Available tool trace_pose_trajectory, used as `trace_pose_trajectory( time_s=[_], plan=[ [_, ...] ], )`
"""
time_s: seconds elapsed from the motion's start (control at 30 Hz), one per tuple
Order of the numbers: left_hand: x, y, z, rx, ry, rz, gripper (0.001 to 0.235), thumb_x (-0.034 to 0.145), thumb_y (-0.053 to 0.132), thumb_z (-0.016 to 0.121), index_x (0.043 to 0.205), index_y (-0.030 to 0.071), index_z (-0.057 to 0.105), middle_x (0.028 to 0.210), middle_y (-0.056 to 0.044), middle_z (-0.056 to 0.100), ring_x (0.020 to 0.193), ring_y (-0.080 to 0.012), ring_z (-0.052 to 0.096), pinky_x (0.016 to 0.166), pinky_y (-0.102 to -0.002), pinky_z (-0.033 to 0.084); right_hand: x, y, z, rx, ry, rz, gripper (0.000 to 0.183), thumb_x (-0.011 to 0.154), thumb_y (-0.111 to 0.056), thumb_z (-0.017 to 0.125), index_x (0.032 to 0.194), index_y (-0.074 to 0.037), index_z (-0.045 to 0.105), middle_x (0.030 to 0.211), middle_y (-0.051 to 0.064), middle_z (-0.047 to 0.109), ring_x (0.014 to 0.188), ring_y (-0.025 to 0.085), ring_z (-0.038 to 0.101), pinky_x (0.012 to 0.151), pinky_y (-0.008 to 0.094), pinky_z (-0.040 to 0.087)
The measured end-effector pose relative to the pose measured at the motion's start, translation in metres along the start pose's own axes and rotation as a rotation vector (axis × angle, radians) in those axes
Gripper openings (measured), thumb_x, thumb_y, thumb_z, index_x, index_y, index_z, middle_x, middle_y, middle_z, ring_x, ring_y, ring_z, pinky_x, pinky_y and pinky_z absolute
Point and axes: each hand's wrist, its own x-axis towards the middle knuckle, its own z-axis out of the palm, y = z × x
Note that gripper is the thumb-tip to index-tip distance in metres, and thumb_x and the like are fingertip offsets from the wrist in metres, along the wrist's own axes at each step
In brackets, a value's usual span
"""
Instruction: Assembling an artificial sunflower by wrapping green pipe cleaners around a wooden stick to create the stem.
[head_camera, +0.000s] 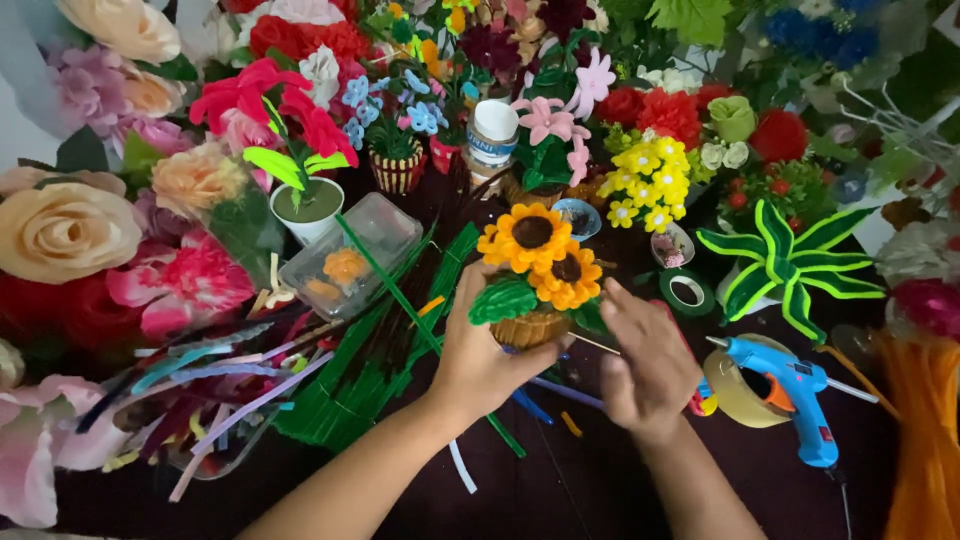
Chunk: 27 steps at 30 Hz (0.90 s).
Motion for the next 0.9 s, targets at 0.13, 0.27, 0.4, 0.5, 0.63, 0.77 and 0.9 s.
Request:
trace_pose_trajectory(
  time_s=[0.13,0.27,0.4,0.5,0.63,0.77,0.9],
  plan=[
    [-0.002,-0.013,0.004,0.022,0.033,0.031,0.049,0.074,0.014,0.086,0.115,0.003,0.061,0.108,-0.015,0.059,0.110,-0.0358,0.059,0.093,-0.052,0.052,0.001,-0.004,0.006,0.097,0.026,0.243,0.040,0.102,-0.019,0.051,0.110,0.013,0.073,0.108,0.029,0.074,0.101,0.043,0.074,0.087,0.048,0.056],
    [-0.005,-0.021,0.007,0.085,0.041,0.067,0.058,0.073,0.009,0.089,0.120,0.000,0.056,0.113,-0.018,0.058,0.116,-0.0410,0.056,0.096,-0.056,0.050,-0.011,0.002,0.008,0.194,0.037,0.468,0.034,0.096,-0.014,0.068,0.119,0.012,0.069,0.116,0.027,0.073,0.114,0.038,0.070,0.097,0.049,0.055],
    [-0.010,-0.030,0.009,0.065,0.033,0.052,0.068,0.072,0.011,0.091,0.128,0.002,0.052,0.118,-0.016,0.057,0.118,-0.0390,0.057,0.097,-0.054,0.050,-0.004,-0.003,0.009,0.143,0.026,0.539,0.023,0.093,-0.002,0.073,0.114,0.008,0.073,0.109,0.024,0.076,0.108,0.036,0.073,0.092,0.046,0.057],
    [-0.010,-0.029,0.014,-0.078,0.034,-0.001,0.076,0.072,0.007,0.089,0.135,0.001,0.047,0.120,-0.019,0.060,0.122,-0.0364,0.058,0.100,-0.053,0.050,-0.008,0.000,0.008,0.146,0.064,0.592,0.026,0.105,-0.011,0.059,0.119,0.006,0.072,0.113,0.023,0.075,0.112,0.030,0.069,0.096,0.048,0.054],
    [-0.014,-0.051,0.009,-0.274,-0.043,-0.102,0.076,0.072,0.004,0.090,0.132,0.002,0.045,0.120,-0.015,0.064,0.123,-0.0269,0.060,0.101,-0.048,0.051,0.002,-0.003,0.012,0.513,0.231,0.854,0.040,0.109,-0.023,0.045,0.131,0.005,0.064,0.120,0.020,0.073,0.105,0.025,0.070,0.085,0.034,0.058],
    [-0.033,-0.095,0.013,-0.593,-0.121,-0.357,0.077,0.065,-0.008,0.089,0.133,0.003,0.055,0.120,-0.011,0.068,0.120,-0.0262,0.064,0.098,-0.046,0.055,-0.006,0.000,0.017,0.642,0.045,0.900,0.052,0.093,-0.015,0.063,0.141,0.006,0.056,0.129,0.023,0.067,0.113,0.030,0.065,0.094,0.044,0.054],
    [-0.034,-0.120,0.003,-0.699,-0.258,-0.554,0.052,0.070,-0.010,0.087,0.118,0.004,0.071,0.105,-0.008,0.076,0.102,-0.0190,0.071,0.090,-0.038,0.056,-0.019,0.006,0.018,0.770,-0.113,0.895,0.071,0.084,-0.004,0.074,0.148,0.008,0.047,0.139,0.028,0.061,0.126,0.038,0.060,0.101,0.054,0.051]
  ],
)
